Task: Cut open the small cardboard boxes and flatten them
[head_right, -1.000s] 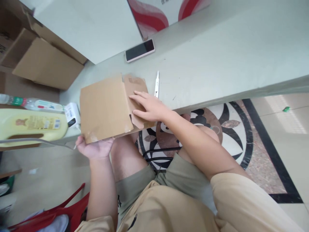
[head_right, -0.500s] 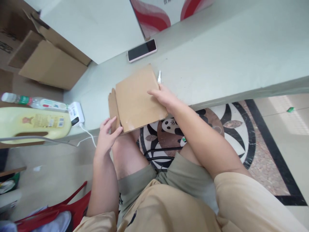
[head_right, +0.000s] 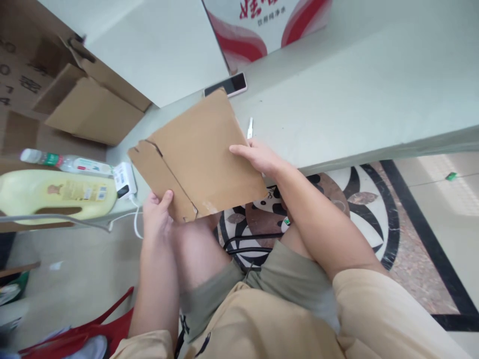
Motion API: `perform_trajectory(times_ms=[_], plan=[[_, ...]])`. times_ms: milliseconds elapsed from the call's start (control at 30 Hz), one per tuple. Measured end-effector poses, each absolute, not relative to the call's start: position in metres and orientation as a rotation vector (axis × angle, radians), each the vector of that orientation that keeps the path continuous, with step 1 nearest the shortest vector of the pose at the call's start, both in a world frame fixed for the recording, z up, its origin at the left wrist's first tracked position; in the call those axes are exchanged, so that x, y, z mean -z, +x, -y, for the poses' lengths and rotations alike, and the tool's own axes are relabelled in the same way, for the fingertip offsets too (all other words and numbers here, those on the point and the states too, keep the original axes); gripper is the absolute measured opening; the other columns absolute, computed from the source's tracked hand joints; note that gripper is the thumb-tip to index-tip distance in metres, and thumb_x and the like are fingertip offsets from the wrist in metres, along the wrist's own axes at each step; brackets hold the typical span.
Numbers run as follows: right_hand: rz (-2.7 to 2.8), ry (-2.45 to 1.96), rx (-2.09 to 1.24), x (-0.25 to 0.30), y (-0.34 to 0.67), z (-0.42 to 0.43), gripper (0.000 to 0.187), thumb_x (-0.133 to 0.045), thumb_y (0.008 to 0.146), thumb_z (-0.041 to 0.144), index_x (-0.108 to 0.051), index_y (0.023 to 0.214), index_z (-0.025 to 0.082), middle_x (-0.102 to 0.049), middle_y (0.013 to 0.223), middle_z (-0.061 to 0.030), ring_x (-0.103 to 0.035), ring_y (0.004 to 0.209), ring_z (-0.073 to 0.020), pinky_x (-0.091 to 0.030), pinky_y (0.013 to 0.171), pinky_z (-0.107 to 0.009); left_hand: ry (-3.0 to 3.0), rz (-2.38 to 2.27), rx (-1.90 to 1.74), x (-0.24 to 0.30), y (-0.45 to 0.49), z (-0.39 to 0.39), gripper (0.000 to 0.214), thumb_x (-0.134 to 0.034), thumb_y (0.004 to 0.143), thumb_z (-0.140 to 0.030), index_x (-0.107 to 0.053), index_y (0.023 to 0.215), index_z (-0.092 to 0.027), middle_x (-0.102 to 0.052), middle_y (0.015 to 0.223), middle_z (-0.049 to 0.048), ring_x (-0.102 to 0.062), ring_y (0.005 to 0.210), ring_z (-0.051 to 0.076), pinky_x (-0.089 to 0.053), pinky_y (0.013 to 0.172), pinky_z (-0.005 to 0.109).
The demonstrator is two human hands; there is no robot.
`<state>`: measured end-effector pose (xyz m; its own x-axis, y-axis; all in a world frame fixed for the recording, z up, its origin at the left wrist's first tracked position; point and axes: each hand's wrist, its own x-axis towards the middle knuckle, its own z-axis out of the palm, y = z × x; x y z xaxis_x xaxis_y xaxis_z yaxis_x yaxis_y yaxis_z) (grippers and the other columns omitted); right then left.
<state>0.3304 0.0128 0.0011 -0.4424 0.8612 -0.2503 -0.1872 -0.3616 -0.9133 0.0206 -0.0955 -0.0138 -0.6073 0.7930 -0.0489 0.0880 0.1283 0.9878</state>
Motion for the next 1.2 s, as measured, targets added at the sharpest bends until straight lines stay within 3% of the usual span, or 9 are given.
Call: perform_trajectory(times_ms=[167,333,633,867,1033,1200], plan=[[0.870,-1.050,-1.575,0.003,0.344,-0.024,0.054,-0.078,0.061,0.062,-0.069,0.092,0.020,-0.078,0.091,-0.0056,-0.075,0.096,-0.0310,-0.062,0.092,-0.049,1.128,-1.713,-1.666,-0.007,0.043,0.015,0.055,-0.093,0.059,-0.040,-0.065,0.101,-0.018,-0.073,0.106,0.0051,-0.070,0.102,0.019,-0.051,0.111,0.039],[0.737,-1.145,-1.442,0.009,0.355,-0.027,0.057,-0.078,0.057,0.060,-0.069,0.097,0.021,-0.078,0.100,-0.0055,-0.073,0.101,-0.0303,-0.061,0.096,-0.048,1.130,-1.577,-1.631,0.004,0.062,-0.035,0.057,-0.093,0.057,-0.037,-0.064,0.102,-0.018,-0.073,0.107,0.0059,-0.070,0.103,0.022,-0.050,0.112,0.043],[0.724,-1.346,-1.183,0.030,0.359,-0.032,0.047,-0.078,0.052,0.053,-0.070,0.086,0.021,-0.078,0.093,-0.0045,-0.073,0.092,-0.0309,-0.062,0.087,-0.050,1.047,-1.578,-1.471,0.023,0.058,-0.057,0.052,-0.092,0.058,-0.031,-0.067,0.102,-0.018,-0.074,0.102,0.0078,-0.071,0.099,0.027,-0.053,0.107,0.051],[0.726,-1.426,-1.025,0.034,0.352,-0.014,0.040,-0.077,0.054,0.048,-0.070,0.084,0.023,-0.077,0.094,-0.0037,-0.072,0.089,-0.0261,-0.062,0.083,-0.044,1.039,-1.595,-1.433,0.017,0.054,-0.059,0.044,-0.091,0.062,-0.026,-0.067,0.097,-0.020,-0.074,0.100,0.0080,-0.072,0.098,0.030,-0.055,0.103,0.057],[0.689,-1.471,-0.874,0.029,0.364,0.025,0.039,-0.075,0.057,0.050,-0.066,0.084,0.023,-0.076,0.095,-0.0021,-0.072,0.096,-0.0253,-0.061,0.091,-0.044,1.125,-1.469,-1.378,0.018,0.069,-0.065,0.046,-0.093,0.060,-0.024,-0.068,0.097,-0.019,-0.072,0.099,0.0084,-0.071,0.098,0.031,-0.054,0.103,0.060],[0.834,-1.547,-0.842,0.011,0.389,0.079,0.039,-0.084,0.054,0.043,-0.067,0.084,0.024,-0.076,0.092,-0.0016,-0.072,0.099,-0.0230,-0.058,0.097,-0.040,1.163,-1.291,-1.268,0.019,0.087,-0.063,0.048,-0.092,0.060,-0.016,-0.067,0.101,-0.016,-0.070,0.102,0.0092,-0.070,0.098,0.029,-0.055,0.101,0.055]])
